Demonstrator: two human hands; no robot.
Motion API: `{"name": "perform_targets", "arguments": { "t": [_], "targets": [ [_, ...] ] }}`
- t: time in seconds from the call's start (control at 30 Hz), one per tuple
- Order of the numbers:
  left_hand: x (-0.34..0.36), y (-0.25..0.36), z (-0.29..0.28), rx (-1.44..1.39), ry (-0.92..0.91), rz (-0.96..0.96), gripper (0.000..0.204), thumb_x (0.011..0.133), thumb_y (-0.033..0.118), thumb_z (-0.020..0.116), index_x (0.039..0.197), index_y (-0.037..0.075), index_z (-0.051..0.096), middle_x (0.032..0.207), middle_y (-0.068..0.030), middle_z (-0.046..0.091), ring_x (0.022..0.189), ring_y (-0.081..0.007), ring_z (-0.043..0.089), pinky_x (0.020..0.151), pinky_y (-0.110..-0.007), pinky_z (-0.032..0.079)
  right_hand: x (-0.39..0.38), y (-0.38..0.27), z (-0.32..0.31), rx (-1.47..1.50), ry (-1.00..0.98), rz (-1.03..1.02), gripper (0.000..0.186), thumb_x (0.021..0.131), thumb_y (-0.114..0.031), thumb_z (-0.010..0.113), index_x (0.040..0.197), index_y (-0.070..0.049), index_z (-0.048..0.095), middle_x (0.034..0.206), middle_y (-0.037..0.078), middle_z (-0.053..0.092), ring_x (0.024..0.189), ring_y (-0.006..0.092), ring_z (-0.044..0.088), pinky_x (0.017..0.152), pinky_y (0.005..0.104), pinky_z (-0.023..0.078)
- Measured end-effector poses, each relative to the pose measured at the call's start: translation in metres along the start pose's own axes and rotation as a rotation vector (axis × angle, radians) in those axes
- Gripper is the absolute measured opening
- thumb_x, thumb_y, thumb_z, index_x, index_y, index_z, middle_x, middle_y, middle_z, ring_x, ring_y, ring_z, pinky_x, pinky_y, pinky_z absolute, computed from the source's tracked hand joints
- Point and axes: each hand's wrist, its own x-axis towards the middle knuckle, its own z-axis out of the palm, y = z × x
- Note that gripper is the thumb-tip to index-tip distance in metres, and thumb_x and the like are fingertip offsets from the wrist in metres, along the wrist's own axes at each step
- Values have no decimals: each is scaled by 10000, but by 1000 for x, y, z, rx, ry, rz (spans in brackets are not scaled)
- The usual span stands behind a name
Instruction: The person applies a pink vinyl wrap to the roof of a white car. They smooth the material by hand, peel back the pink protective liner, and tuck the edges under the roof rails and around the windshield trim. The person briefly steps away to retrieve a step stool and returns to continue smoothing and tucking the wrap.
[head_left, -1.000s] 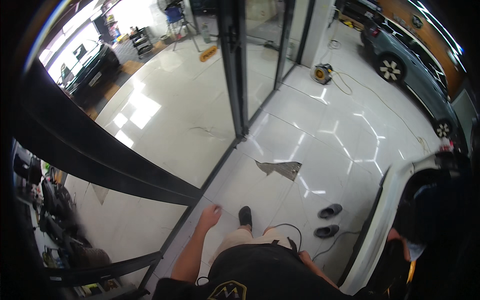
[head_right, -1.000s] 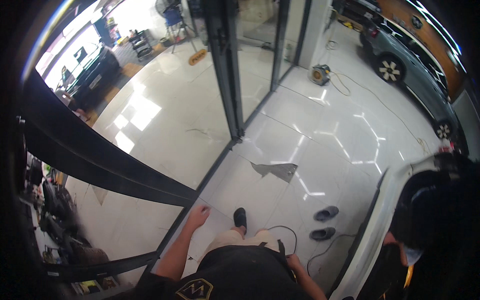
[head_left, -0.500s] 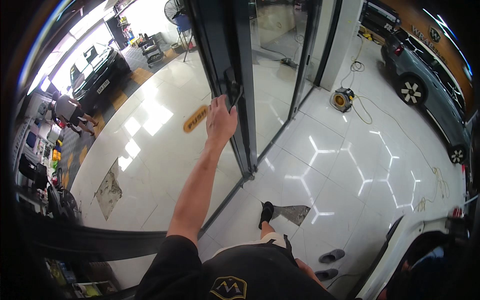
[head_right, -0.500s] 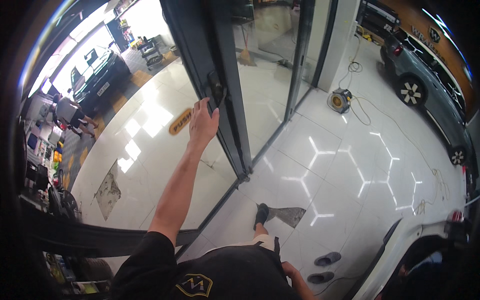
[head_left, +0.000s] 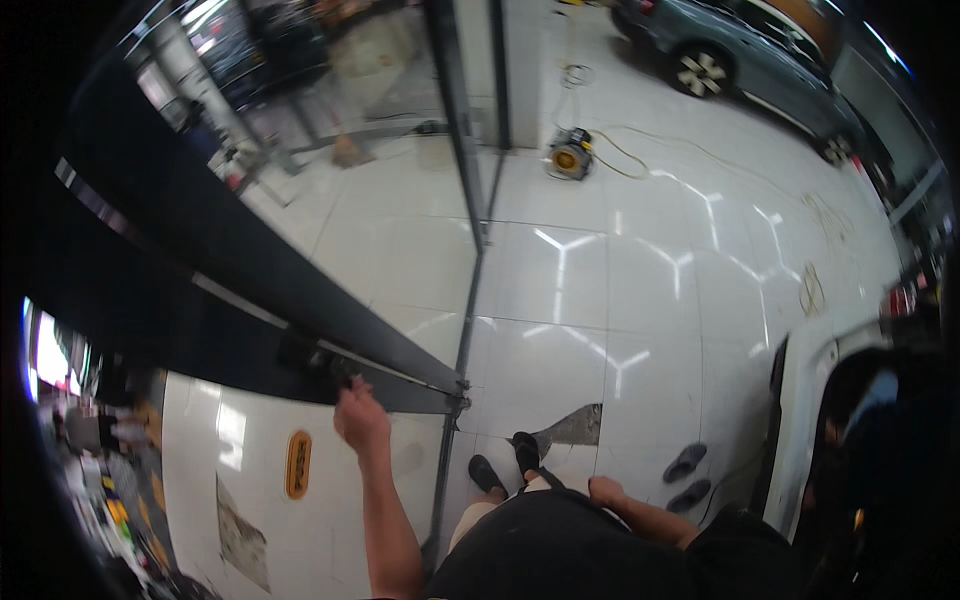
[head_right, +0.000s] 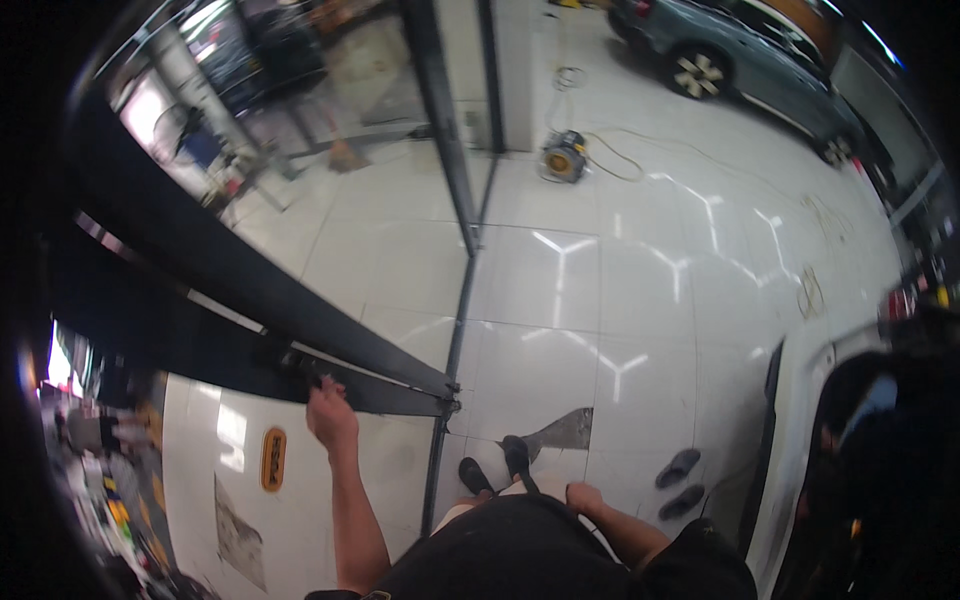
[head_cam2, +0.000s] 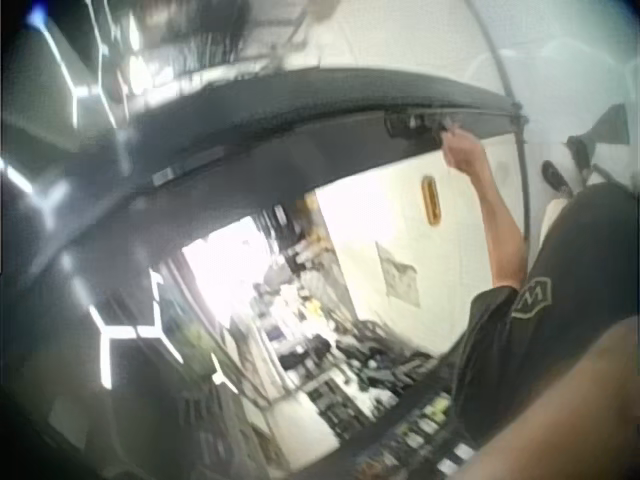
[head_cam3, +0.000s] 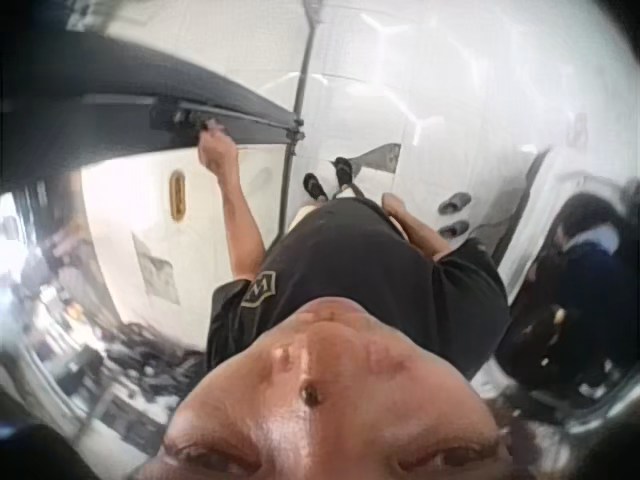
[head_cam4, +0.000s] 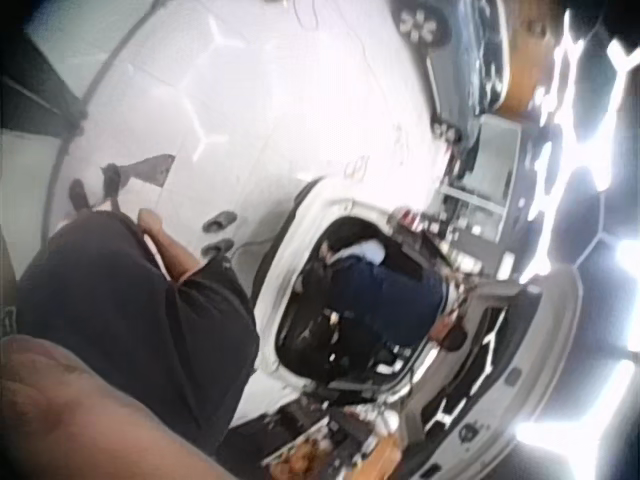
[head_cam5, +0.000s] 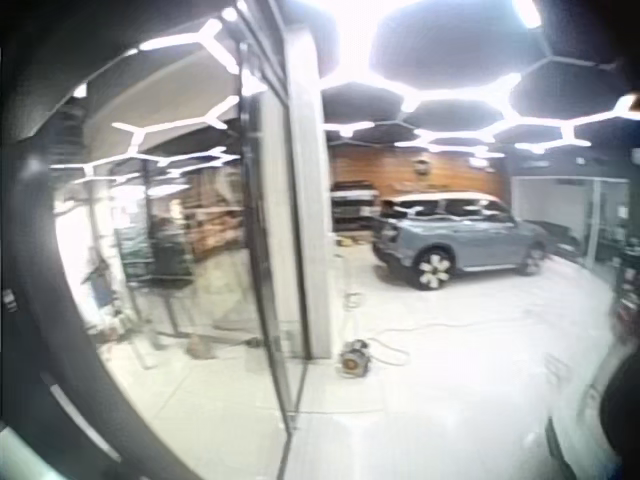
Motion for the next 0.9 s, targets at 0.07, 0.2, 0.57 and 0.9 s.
{"name": "perform_targets", "arguments": {
  "t": [0.07, 0.2, 0.57, 0.9],
  "targets": [
    [4, 1, 3, -76, -7, -14, 430, 1080, 332, 475, 928, 6, 710, 943, -183, 758, 911, -367, 719, 820, -479, 531, -30, -22, -12, 223, 233, 83, 343, 832, -307, 674, 1052, -55, 751, 1110, 201, 743, 1061, 394, 707, 866, 507, 567],
    [11, -14, 14, -101, -28, -50, 512, 1099, 409, 457, 976, -11, 724, 936, -152, 768, 894, -313, 726, 803, -427, 541, -60, -33, 6, 314, 224, 91, 369, 906, -354, 583, 1054, -58, 745, 1102, 220, 739, 1036, 411, 709, 858, 525, 563],
    [19, -7, 31, -484, -46, 291, 513, 1119, 397, 421, 1156, -39, 689, 999, -159, 739, 831, -270, 726, 703, -351, 616, -37, -33, 178, 856, 234, 6, 493, 905, -482, 630, 1198, -97, 726, 1152, 177, 731, 1070, 364, 697, 853, 496, 560],
    [-21, 24, 2, -600, 50, 302, 475, 1116, 313, 371, 1031, -43, 674, 938, -207, 746, 791, -321, 730, 667, -443, 596, -150, -157, 412, 1261, 435, 334, 438, 897, -444, 660, 1163, -109, 755, 1109, 159, 753, 1000, 341, 705, 921, 424, 530]
  ]
}}
